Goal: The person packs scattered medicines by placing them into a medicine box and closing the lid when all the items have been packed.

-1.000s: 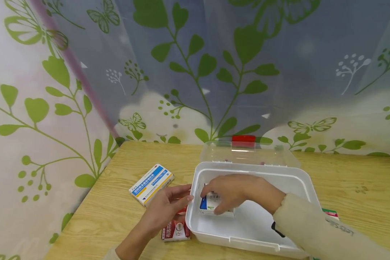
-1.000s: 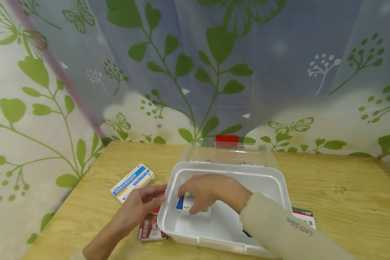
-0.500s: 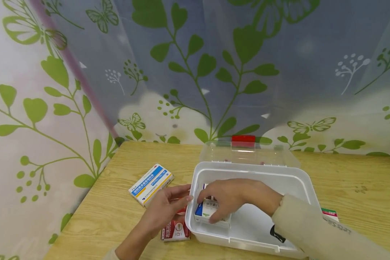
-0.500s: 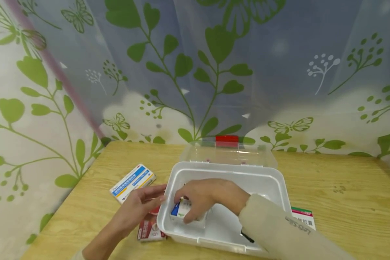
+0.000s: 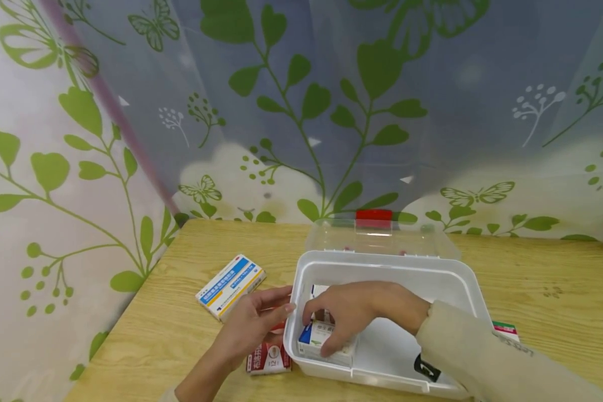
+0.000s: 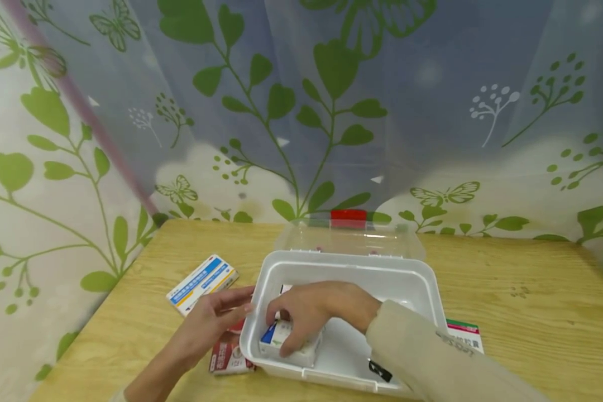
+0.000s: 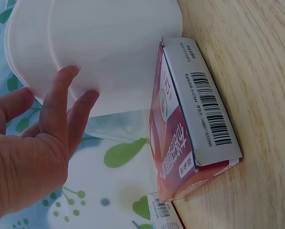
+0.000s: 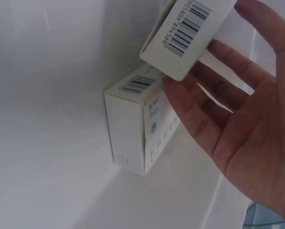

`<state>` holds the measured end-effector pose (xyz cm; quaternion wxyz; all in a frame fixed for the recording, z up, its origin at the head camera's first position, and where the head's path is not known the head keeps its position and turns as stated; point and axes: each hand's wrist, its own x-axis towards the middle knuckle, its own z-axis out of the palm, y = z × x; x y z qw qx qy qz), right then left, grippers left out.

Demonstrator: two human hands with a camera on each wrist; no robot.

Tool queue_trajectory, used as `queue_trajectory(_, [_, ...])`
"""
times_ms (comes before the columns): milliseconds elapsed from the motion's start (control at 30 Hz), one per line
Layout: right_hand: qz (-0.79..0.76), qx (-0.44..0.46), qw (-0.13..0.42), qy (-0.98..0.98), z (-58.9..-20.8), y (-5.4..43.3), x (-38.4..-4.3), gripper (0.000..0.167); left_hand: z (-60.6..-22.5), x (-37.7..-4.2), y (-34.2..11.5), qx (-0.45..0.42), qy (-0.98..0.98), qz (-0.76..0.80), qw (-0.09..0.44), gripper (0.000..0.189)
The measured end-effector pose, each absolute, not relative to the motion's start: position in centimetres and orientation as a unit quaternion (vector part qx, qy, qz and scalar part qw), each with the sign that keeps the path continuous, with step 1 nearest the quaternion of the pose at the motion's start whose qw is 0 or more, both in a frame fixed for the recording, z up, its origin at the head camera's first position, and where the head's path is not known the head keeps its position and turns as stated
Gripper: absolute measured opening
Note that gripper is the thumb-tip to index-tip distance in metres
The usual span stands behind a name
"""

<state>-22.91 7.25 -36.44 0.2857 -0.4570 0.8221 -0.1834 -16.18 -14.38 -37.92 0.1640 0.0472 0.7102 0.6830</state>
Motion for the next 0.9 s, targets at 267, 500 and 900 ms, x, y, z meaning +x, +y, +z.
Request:
queue_trajectory(267, [-0.147, -0.464, 0.263, 0.833, -36.9, 6.6, -22.6, 0.042, -37.8, -16.1, -14.5, 0.050, 0.707, 0.686, 0.165, 0.049])
queue_trajectory(500, [-0.097, -0.490, 0.216, 0.839, -37.5, 6.3, -22.4, 0.040, -37.8, -16.1, -14.5, 0.048, 0.710, 0.683, 0.162, 0.049])
queue_trajectory(900, [-0.036, -0.495, 0.187, 0.848, -38.2, 5.6, -22.4, 0.040, -38.1, -16.2, -14.5, 0.052, 0.706, 0.688, 0.161, 0.049])
